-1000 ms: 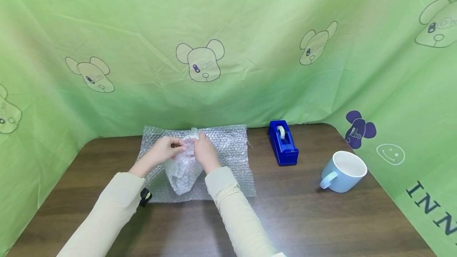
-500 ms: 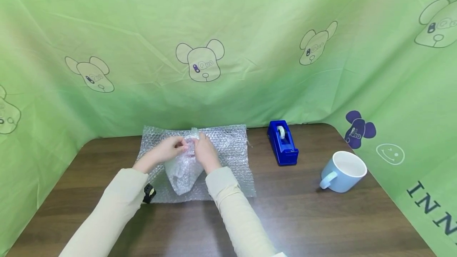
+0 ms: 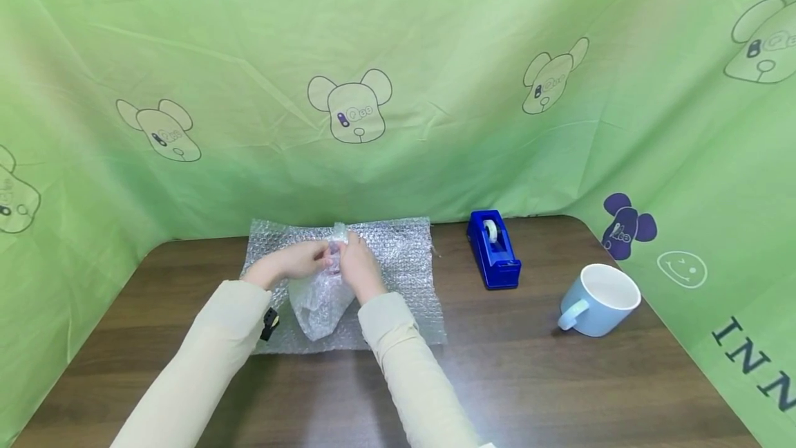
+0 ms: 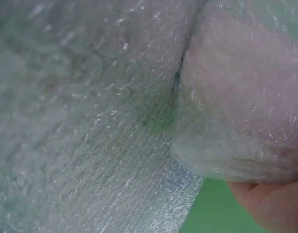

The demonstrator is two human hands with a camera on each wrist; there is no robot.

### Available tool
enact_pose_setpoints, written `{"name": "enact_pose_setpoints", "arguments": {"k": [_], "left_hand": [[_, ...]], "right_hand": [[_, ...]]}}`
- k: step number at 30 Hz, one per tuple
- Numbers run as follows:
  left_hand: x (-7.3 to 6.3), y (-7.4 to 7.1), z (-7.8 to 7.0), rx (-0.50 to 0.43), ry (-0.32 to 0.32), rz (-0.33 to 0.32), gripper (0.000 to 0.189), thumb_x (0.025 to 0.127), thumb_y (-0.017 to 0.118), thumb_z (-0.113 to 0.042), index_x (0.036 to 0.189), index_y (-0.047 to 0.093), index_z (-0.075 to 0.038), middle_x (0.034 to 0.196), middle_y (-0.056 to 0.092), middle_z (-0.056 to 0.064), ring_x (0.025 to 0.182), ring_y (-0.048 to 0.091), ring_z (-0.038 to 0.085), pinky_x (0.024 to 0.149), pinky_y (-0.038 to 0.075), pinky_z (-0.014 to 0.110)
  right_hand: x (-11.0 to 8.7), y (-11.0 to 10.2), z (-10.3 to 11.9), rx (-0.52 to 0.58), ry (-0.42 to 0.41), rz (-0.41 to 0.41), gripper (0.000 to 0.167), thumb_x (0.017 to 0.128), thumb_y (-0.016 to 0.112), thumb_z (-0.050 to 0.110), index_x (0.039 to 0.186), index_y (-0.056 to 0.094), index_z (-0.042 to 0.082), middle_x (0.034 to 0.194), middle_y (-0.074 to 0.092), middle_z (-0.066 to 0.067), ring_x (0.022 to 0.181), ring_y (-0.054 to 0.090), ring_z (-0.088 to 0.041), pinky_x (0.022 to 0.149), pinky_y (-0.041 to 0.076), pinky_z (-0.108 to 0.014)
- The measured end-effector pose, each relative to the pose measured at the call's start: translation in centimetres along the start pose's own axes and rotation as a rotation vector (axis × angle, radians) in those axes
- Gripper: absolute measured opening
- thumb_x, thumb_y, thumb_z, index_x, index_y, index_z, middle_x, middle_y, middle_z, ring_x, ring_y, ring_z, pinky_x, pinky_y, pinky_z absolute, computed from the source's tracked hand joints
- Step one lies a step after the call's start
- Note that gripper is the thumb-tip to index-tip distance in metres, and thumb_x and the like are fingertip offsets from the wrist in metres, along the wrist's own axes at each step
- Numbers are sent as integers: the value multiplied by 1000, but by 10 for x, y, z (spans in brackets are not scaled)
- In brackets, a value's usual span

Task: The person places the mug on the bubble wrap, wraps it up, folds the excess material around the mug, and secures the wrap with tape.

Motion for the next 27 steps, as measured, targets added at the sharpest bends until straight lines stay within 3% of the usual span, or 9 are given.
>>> {"name": "enact_pose_setpoints", "arguments": {"k": [13, 18, 24, 27], "left_hand": [[1, 2, 19, -280, -34, -82, 12, 95, 53, -8, 84, 52, -3, 83, 56, 6, 75, 50, 15, 68, 44, 23], [1, 1, 24, -325, -54, -131, 12, 94, 56, -9, 87, 56, 0, 88, 61, 10, 79, 54, 16, 71, 46, 23], [1, -1, 33, -439, -92, -200, 14, 90, 61, -5, 95, 50, 2, 82, 56, 7, 73, 53, 14, 66, 46, 22], [2, -2, 33, -416, -76, -220, 19, 89, 61, -4, 102, 53, 8, 86, 61, 14, 78, 58, 18, 71, 51, 27]], "right_hand": [[2, 2, 0, 12, 27, 19, 53, 103, 36, 30, 145, 32, -3, 145, 42, -24, 133, 43, -39, 112, 35, -50], [3, 3, -1, 9, 34, 30, 54, 103, 36, 30, 146, 30, -2, 148, 39, -23, 135, 40, -38, 113, 33, -49], [5, 3, -1, -9, 19, 20, 52, 103, 36, 28, 144, 33, -4, 146, 41, -23, 134, 42, -38, 113, 33, -48], [6, 4, -2, -10, 29, 25, 52, 103, 35, 29, 144, 32, -4, 147, 40, -23, 135, 41, -38, 114, 32, -48]]}}
Point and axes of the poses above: each hand's wrist, its own x-axis towards the middle knuckle, its own y-axis out of the palm, z = x × y, the point moved 9 cm from there along x, towards the middle knuckle
